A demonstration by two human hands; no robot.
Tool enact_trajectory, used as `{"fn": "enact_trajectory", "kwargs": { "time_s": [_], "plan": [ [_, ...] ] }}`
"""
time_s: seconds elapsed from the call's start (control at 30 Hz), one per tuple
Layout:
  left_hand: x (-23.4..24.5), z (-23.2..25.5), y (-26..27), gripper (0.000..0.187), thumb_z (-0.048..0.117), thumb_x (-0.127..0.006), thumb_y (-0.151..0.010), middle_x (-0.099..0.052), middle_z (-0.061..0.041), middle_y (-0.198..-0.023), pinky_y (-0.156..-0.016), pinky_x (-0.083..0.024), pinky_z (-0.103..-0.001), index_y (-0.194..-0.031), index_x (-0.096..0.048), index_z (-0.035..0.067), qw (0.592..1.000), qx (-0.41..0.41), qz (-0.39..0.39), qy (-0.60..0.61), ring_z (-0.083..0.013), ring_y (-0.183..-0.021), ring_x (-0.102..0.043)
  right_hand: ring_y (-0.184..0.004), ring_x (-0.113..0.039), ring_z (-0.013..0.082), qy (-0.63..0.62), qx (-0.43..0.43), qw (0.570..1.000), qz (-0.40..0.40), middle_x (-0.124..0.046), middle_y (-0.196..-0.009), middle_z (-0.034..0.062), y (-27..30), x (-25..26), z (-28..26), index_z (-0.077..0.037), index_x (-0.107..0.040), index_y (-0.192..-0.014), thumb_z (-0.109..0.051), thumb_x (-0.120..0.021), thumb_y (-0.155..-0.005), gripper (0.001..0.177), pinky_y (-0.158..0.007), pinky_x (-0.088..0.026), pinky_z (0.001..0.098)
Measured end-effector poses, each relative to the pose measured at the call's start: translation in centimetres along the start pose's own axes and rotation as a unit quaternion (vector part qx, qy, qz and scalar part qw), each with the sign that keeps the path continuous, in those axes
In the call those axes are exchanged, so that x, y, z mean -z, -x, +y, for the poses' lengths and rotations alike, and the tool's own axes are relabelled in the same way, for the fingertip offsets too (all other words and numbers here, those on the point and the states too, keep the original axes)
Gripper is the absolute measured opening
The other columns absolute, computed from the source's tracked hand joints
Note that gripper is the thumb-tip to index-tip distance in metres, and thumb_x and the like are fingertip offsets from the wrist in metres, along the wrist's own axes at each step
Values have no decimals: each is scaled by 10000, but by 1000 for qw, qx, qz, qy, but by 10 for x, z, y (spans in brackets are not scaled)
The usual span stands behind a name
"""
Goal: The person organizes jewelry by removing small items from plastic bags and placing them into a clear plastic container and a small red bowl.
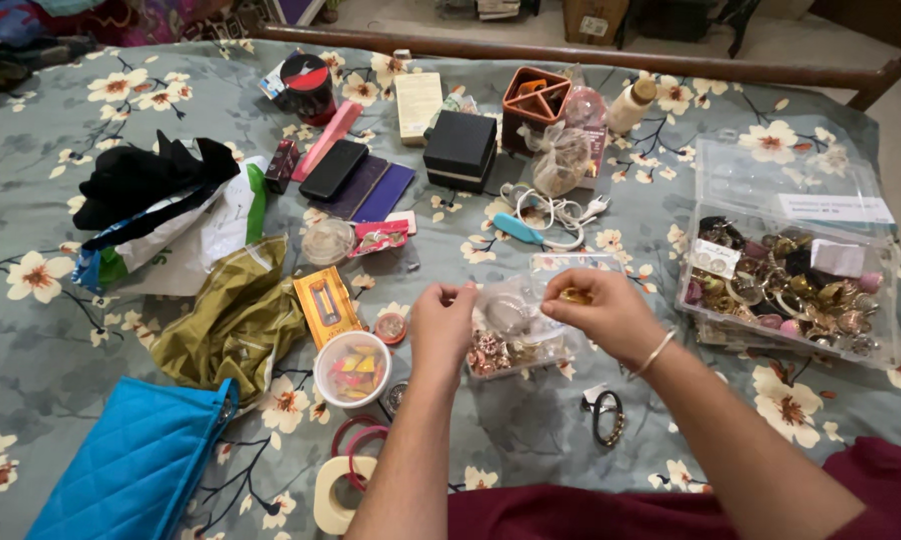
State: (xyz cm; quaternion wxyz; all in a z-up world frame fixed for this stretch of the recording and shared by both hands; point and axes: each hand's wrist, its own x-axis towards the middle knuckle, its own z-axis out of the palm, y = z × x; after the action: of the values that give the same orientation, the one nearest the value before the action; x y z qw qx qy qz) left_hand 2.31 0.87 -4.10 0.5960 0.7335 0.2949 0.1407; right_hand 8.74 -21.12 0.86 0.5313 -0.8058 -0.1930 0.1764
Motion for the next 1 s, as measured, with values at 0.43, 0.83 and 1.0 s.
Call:
{"fn": "enact_trajectory", "kwargs": {
  "time_s": [0.43,0.83,1.0],
  "plan": [
    [7,30,18,1016,868,-137,-887,-681,-347,-1130,-714,-628,-393,-1347,-485,31,756,334,-439,352,-429,-916,-734,-740,-719,189,232,219,943,-99,-748,-839,35,29,5,-67,-108,-757,-965,-101,-760,-814,151,-674,-567,318],
    [25,24,12,382,365,-498,-1003,-630,-242,-1289,-944,-573,-581,-1263,-555,91,665,182,-418,592,-419,-1175,-641,-758,-701,259,467,265,841,-62,-698,-776,25,55,0,-86,-208,-767,-937,-189,-713,-823,127,-642,-544,419],
    [17,18,9,373,187,-550,-1042,-642,-191,-1299,-967,-562,-490,-1405,-555,104,723,136,-413,537,-315,-1152,-659,-634,-694,227,329,26,944,-7,-724,-716,99,47,5,-74,-167,-779,-1034,-264,-718,-868,201,-638,-554,358]
  ]
}}
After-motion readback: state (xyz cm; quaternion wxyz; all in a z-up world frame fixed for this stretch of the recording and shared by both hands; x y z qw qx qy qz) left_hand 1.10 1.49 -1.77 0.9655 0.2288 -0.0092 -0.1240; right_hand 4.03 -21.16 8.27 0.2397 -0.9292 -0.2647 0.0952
